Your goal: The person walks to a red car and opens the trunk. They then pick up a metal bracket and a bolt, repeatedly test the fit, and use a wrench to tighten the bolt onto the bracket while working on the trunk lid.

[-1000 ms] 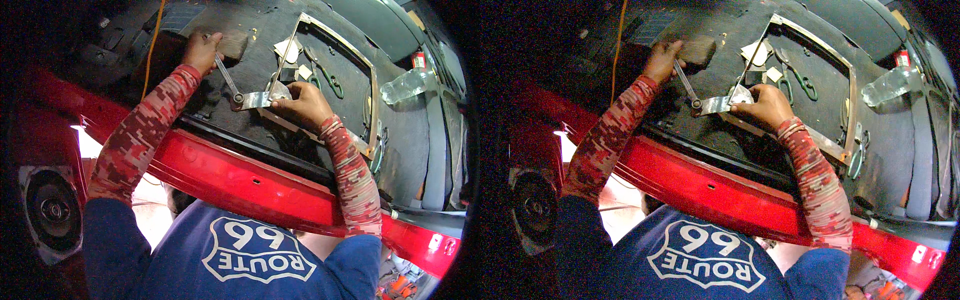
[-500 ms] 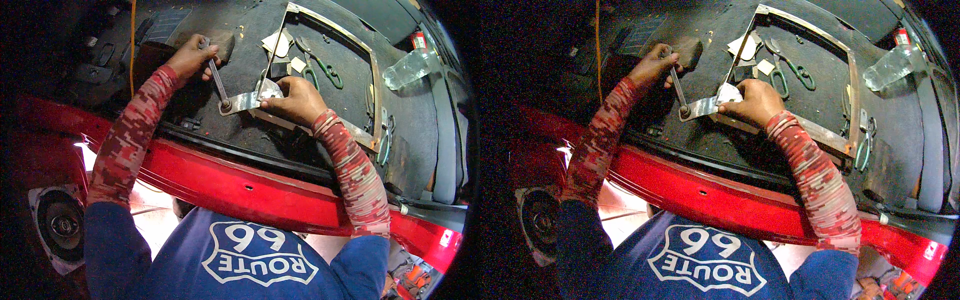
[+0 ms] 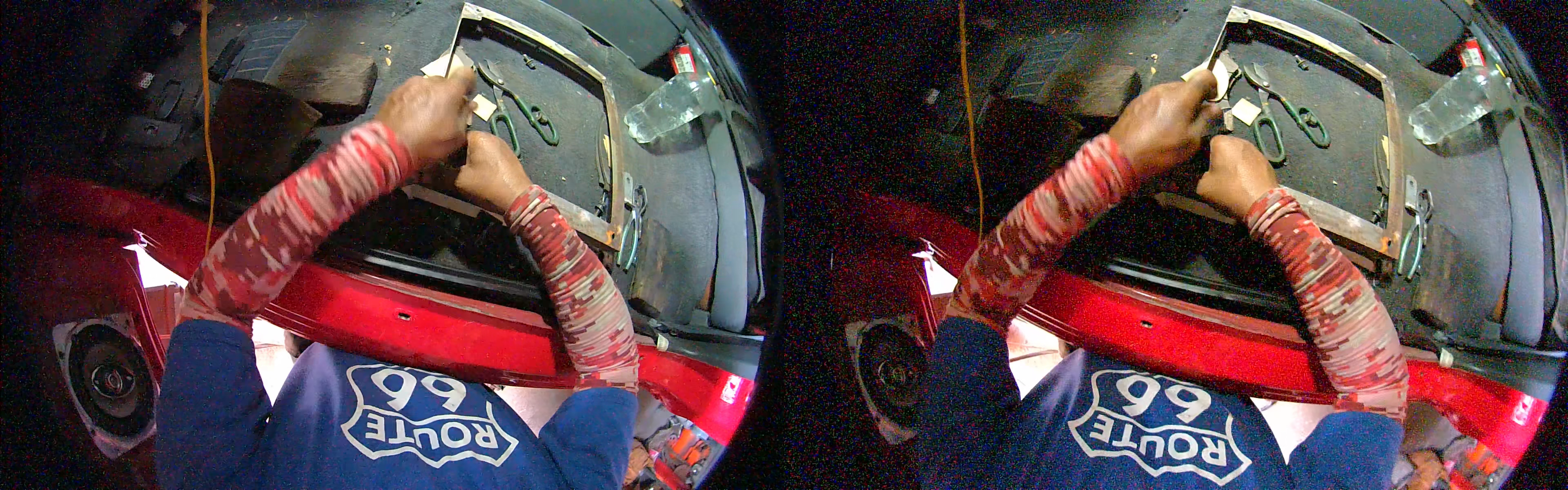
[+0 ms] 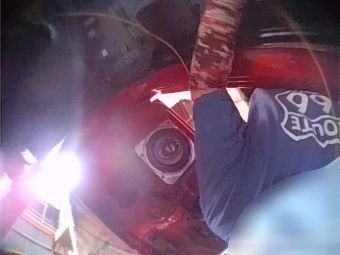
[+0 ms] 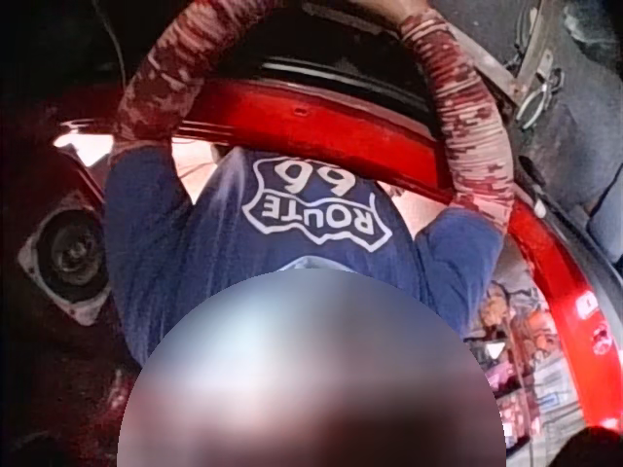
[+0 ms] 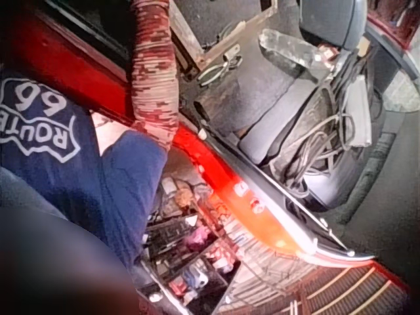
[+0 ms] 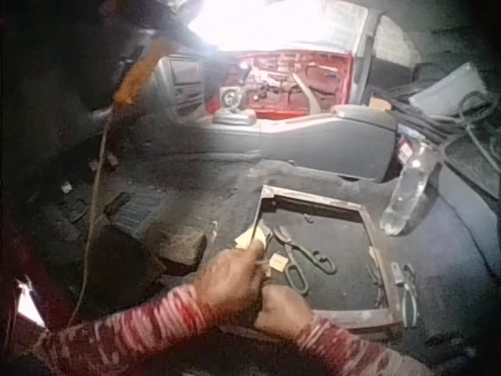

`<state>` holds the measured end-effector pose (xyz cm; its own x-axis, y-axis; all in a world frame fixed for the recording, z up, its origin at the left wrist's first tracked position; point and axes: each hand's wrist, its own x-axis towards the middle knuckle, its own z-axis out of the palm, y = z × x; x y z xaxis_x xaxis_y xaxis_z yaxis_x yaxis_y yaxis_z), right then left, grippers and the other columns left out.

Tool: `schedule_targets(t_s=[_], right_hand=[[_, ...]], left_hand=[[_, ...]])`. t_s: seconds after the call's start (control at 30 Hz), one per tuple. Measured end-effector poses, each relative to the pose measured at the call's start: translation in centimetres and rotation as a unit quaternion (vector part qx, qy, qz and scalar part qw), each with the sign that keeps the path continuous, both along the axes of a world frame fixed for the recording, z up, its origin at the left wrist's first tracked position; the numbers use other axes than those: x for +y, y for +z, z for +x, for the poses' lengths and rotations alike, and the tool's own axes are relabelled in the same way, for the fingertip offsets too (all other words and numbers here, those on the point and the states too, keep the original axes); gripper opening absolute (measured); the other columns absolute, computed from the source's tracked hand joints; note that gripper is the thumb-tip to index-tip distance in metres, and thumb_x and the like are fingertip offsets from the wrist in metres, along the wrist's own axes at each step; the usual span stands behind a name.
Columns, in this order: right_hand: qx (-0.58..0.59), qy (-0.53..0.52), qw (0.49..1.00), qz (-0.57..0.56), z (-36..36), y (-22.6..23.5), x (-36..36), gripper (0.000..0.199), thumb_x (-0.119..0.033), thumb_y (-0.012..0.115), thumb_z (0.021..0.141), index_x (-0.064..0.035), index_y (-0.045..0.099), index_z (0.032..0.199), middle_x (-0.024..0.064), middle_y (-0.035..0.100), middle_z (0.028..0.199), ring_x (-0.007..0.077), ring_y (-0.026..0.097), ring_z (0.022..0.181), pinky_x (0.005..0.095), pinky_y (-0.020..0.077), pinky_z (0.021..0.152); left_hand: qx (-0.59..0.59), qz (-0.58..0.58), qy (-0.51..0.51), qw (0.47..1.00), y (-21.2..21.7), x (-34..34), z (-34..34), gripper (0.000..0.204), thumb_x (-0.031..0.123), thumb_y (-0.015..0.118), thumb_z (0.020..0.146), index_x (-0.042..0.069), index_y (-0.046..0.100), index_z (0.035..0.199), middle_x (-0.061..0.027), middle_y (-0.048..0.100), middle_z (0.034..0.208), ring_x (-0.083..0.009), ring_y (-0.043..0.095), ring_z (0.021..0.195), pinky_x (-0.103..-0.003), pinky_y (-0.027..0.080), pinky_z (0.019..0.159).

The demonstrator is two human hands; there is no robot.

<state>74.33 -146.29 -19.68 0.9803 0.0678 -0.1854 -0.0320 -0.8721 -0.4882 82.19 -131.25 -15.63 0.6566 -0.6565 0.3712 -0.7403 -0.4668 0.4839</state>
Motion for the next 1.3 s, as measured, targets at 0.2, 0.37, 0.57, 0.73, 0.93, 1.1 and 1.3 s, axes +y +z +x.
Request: schedule_targets(t_s=[0.2,0.37,0.57,0.73,0.93,1.1,1.3], right_hand=[[-0.195,0.056,0.960,0.195,-1.5,-1.6,-1.2,0.041,-0.035,0.077,0.080,-0.0077,0.070,0.109,0.0176,0.074,0.108,0.0377,0.070,0.106,0.0446,0.0548,0.091],[-0.161,0.038,0.970,0.178,-1.5,-0.1,-1.1,0.043,-0.037,0.073,0.081,-0.0043,0.070,0.109,0.0209,0.074,0.102,0.0419,0.071,0.098,0.0469,0.0558,0.086],[-0.060,-0.017,0.991,0.115,-1.0,0.9,0.5,0.058,-0.052,0.084,0.075,-0.0026,0.075,0.104,0.0225,0.075,0.100,0.0399,0.073,0.095,0.0465,0.0565,0.085],[-0.045,-0.022,0.991,0.120,-1.2,1.1,0.4,0.065,-0.059,0.085,0.072,-0.0010,0.075,0.101,0.0222,0.074,0.095,0.0369,0.073,0.090,0.0453,0.0565,0.080],[-0.075,-0.009,0.992,0.099,-1.1,1.4,0.6,0.067,-0.060,0.084,0.073,-0.0005,0.075,0.103,0.0222,0.074,0.092,0.0370,0.073,0.086,0.0451,0.0561,0.078],[-0.037,-0.004,0.996,0.080,-1.1,2.2,0.7,0.061,-0.040,0.088,0.078,0.0052,0.072,0.115,0.0202,0.075,0.104,0.0283,0.074,0.095,0.0381,0.0562,0.085],[-0.047,-0.007,0.995,0.089,-1.1,1.8,0.7,0.066,-0.047,0.087,0.076,0.0048,0.073,0.113,0.0226,0.075,0.104,0.0313,0.074,0.095,0.0402,0.0565,0.085]], left_hand=[[-0.065,-0.003,-0.104,0.992,2.9,0.9,-7.8,0.025,0.016,0.071,0.086,0.009,0.063,0.110,-0.0161,0.061,0.100,-0.0383,0.059,0.094,-0.047,0.051,0.081],[-0.145,0.019,-0.165,0.975,3.9,3.0,-9.3,0.063,0.013,0.073,0.078,0.013,0.061,0.140,-0.0155,0.062,0.107,-0.0366,0.059,0.097,-0.044,0.052,0.086],[0.008,0.024,-0.179,0.983,4.4,5.7,-13.1,0.051,0.028,0.083,0.075,0.005,0.067,0.117,-0.0121,0.064,0.101,-0.0332,0.060,0.097,-0.045,0.050,0.087],[0.000,0.006,-0.193,0.981,4.4,11.0,-15.6,0.033,0.032,0.078,0.078,0.009,0.064,0.096,-0.0086,0.061,0.096,-0.0292,0.060,0.100,-0.043,0.048,0.086],[-0.011,-0.002,-0.169,0.985,4.4,15.0,-16.4,0.029,0.024,0.082,0.074,0.009,0.066,0.093,-0.0076,0.064,0.102,-0.0313,0.060,0.102,-0.045,0.049,0.082],[0.051,0.052,-0.176,0.982,5.1,14.8,-15.7,0.029,0.025,0.082,0.076,0.009,0.065,0.092,-0.0077,0.064,0.105,-0.0323,0.058,0.108,-0.046,0.047,0.084],[-0.100,0.147,-0.166,0.970,5.1,14.6,-15.5,0.038,0.035,0.079,0.076,0.006,0.061,0.092,-0.0124,0.061,0.109,-0.0333,0.057,0.111,-0.048,0.045,0.092]])
